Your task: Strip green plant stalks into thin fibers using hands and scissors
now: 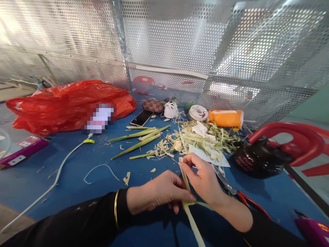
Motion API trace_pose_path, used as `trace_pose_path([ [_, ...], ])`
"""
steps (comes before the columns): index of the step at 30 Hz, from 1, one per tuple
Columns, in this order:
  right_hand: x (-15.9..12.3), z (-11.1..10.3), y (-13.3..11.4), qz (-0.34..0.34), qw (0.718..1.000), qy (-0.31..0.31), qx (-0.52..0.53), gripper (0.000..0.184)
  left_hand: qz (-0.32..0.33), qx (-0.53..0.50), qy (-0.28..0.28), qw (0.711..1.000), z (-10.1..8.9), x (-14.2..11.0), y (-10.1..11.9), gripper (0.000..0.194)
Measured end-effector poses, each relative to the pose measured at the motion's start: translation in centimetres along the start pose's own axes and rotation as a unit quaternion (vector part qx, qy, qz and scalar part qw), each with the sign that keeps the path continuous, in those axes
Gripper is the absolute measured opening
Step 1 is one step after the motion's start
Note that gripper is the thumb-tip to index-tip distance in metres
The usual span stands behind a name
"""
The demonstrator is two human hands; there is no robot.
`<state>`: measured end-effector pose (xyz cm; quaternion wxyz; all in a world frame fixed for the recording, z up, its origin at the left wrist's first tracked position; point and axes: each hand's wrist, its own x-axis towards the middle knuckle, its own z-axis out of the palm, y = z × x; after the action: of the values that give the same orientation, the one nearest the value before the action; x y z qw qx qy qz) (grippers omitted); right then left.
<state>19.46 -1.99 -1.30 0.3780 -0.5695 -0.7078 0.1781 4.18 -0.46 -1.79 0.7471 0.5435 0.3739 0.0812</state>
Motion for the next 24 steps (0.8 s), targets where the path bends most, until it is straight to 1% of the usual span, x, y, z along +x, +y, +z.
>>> trace_pose_path([
  [3,-0.1,0.0,0.1,0.002,1.0,-0.015,0.004,0.012,-0.005,0.006,-0.006,1.0,0.2,-0.1,0.2,0.018],
  [5,0.1,-0.4,0.4,0.006,0.999,-0.036,0.019,0.012,-0.005,-0.024,0.01,1.0,0.2,-0.1,0.5,0.018],
  [7,0.5,-0.9,1.0,0.018,0.999,-0.03,0.037,0.013,0.007,-0.084,0.058,0.995,0.0,-0.1,0.9,0.021],
  [9,1.1,-1.5,1.7,0.052,0.997,0.0,0.063,0.018,0.03,-0.151,0.128,0.98,-0.4,0.0,1.3,0.025],
  [11,1.6,-1.9,2.2,0.11,0.988,0.017,0.109,0.027,0.056,-0.2,0.188,0.96,-1.0,0.2,1.6,0.026],
  [13,1.8,-2.0,2.3,0.178,0.966,-0.006,0.187,0.035,0.077,-0.226,0.216,0.947,-1.5,0.3,1.7,0.025],
  [16,1.7,-1.8,1.7,0.26,0.91,-0.082,0.313,0.035,0.092,-0.242,0.202,0.944,-1.7,0.5,1.6,0.023],
  [18,1.5,-1.6,1.4,0.29,0.879,-0.11,0.362,0.033,0.095,-0.245,0.186,0.947,-1.6,0.5,1.4,0.022],
  [20,1.4,-1.5,1.3,0.299,0.867,-0.108,0.385,0.031,0.093,-0.234,0.181,0.951,-1.5,0.5,1.3,0.023],
  [24,1.4,-1.4,1.6,0.288,0.86,-0.094,0.411,0.028,0.061,-0.189,0.17,0.965,-1.3,0.4,1.1,0.026],
])
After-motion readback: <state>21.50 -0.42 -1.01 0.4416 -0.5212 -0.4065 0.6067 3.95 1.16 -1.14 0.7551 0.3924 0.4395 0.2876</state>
